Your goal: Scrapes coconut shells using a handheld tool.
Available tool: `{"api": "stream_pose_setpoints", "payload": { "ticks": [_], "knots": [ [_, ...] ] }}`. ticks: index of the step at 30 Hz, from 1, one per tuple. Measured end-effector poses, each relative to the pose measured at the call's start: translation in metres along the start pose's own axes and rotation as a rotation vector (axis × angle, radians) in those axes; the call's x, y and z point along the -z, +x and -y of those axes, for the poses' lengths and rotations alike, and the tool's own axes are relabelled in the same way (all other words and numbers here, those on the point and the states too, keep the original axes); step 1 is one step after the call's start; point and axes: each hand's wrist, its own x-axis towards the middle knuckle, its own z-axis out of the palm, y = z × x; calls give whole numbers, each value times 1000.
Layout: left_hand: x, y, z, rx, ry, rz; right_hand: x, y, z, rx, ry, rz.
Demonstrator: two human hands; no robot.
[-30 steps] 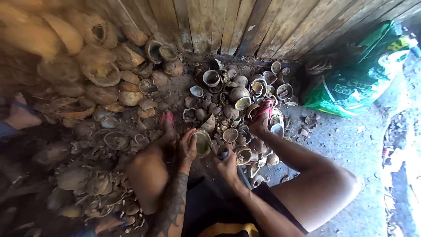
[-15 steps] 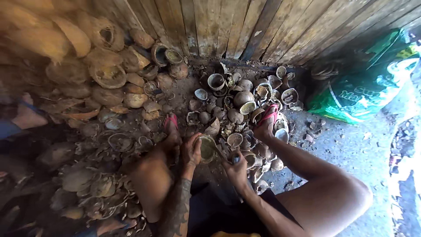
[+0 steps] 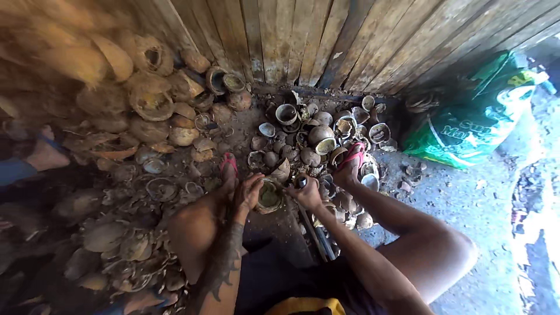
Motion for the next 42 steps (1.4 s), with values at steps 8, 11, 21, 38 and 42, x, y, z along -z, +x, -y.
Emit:
{"api": "stream_pose_setpoints", "payload": {
  "ticks": [8, 11, 21, 38, 42],
  "knots": [
    [-44, -39, -9, -160, -8, -349, -49, -58, -8, -80, 281, -446],
    [-53, -30, -5, -223, -1, -409, -11, 1, -48, 98, 196, -199],
    [-9, 4, -15, -12, 38, 90, -25, -61, 2, -174, 209, -221],
    [-33, -34, -23, -71, -112, -335, -56, -80, 11, -461, 547, -464],
    [-47, -20, -5, -234, -85, -413, -30, -35, -14, -324, 400, -262]
  ]
}}
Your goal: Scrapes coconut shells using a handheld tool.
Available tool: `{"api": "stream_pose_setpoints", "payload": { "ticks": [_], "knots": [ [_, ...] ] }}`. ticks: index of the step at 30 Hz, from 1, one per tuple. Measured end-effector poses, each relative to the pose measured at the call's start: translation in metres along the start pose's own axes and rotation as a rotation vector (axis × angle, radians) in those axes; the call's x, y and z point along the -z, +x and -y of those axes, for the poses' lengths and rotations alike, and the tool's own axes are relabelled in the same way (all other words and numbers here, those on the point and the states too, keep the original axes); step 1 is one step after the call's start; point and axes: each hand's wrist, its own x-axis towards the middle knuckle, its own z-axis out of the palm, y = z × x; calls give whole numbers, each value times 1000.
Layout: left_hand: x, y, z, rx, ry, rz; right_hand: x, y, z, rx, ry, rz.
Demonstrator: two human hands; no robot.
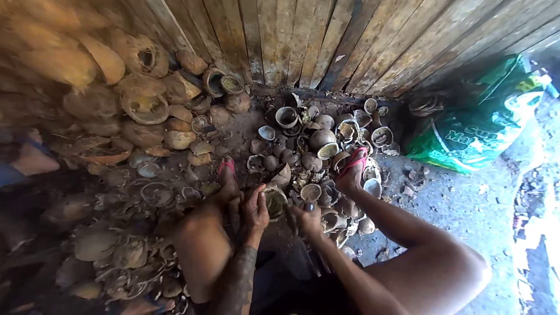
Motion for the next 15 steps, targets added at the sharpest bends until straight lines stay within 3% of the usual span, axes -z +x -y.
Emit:
{"api": "stream_pose_setpoints", "payload": {
  "ticks": [2, 4, 8, 10, 12, 15],
  "knots": [
    [0, -2, 0, 12, 17, 4, 15, 39, -7, 200, -159, 231],
    [1, 2, -2, 32, 27, 11, 18, 60, -3, 331, -220, 347],
    [10, 7, -11, 109, 51, 85, 15, 10, -2, 404, -310, 371],
    [11, 4, -14, 145, 133, 112, 3, -39, -3, 353, -285, 248],
    [4, -2, -24, 150, 185, 55, -12, -78, 8, 237, -130, 6],
    [-6, -16, -39, 176, 217, -74, -22, -92, 26, 102, 108, -176]
  ]
}}
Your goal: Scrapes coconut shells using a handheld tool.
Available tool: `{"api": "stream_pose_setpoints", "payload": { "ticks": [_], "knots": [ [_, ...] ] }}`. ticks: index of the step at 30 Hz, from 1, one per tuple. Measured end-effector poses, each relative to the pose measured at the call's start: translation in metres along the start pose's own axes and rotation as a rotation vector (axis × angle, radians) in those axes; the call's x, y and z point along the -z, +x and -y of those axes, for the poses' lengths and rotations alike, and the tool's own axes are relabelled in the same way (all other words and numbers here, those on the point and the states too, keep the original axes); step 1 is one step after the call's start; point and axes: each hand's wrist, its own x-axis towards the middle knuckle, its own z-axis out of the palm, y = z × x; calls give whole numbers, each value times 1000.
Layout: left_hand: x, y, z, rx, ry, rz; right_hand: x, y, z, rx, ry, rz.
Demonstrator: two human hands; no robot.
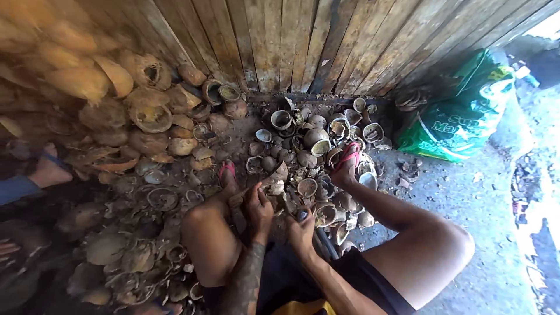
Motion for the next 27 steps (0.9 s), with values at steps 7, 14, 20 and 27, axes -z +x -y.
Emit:
{"api": "stream_pose_setpoints", "payload": {
  "ticks": [7, 14, 20, 27],
  "knots": [
    [2, 25, 19, -32, -77, 88, 10, 64, -43, 216, -156, 113],
    [14, 37, 29, 19, -124, 282, 14, 174, -25, 318, -433, 572],
    [16, 34, 16, 10, -231, 163, 25, 72, -8, 117, -484, 245],
    [0, 41, 20, -24, -70, 233, 24, 127, -50, 175, -290, 485]
  ]
}}
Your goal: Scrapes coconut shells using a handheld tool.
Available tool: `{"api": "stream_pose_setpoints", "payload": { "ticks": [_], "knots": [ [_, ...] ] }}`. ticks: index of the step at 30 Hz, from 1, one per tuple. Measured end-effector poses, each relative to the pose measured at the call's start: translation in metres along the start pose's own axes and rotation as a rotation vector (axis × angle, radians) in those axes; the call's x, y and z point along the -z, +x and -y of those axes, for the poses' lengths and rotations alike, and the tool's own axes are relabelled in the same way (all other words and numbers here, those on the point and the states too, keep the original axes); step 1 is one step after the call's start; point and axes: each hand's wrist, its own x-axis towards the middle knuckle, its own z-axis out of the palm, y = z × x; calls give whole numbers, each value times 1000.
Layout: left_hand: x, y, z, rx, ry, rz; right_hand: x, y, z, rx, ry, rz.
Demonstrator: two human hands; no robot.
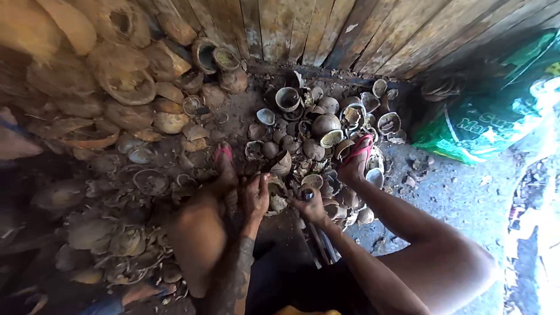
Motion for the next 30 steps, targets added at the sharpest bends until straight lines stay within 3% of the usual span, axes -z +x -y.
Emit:
{"api": "stream_pose_setpoints", "payload": {
  "ticks": [4, 8, 9, 12, 14, 18, 22, 27, 30],
  "knots": [
    [0, 2, -3, -1, 34, 4, 4, 13, 8, 163, -53, 147],
    [6, 3, -2, 24, 58, 82, -17, -23, 50, 269, -368, 532],
    [7, 2, -2, 32, 43, 101, -26, -41, 53, 235, -358, 475],
    [7, 5, -11, 60, 33, 91, -46, -81, 49, 73, -132, -97],
    [7, 5, -22, 129, 64, 54, -50, -85, 50, 36, -16, -345],
    [8, 3, -16, 101, 71, 54, -43, -57, 35, 60, 6, -424],
    [8, 3, -13, 55, 21, 47, -7, -17, 2, 187, -99, -236],
    [10, 3, -18, 85, 59, 62, 13, 49, -3, 270, -198, 102],
    [16, 7, -16, 75, 18, 110, 12, 47, 7, 373, -261, 232]
  ]
}}
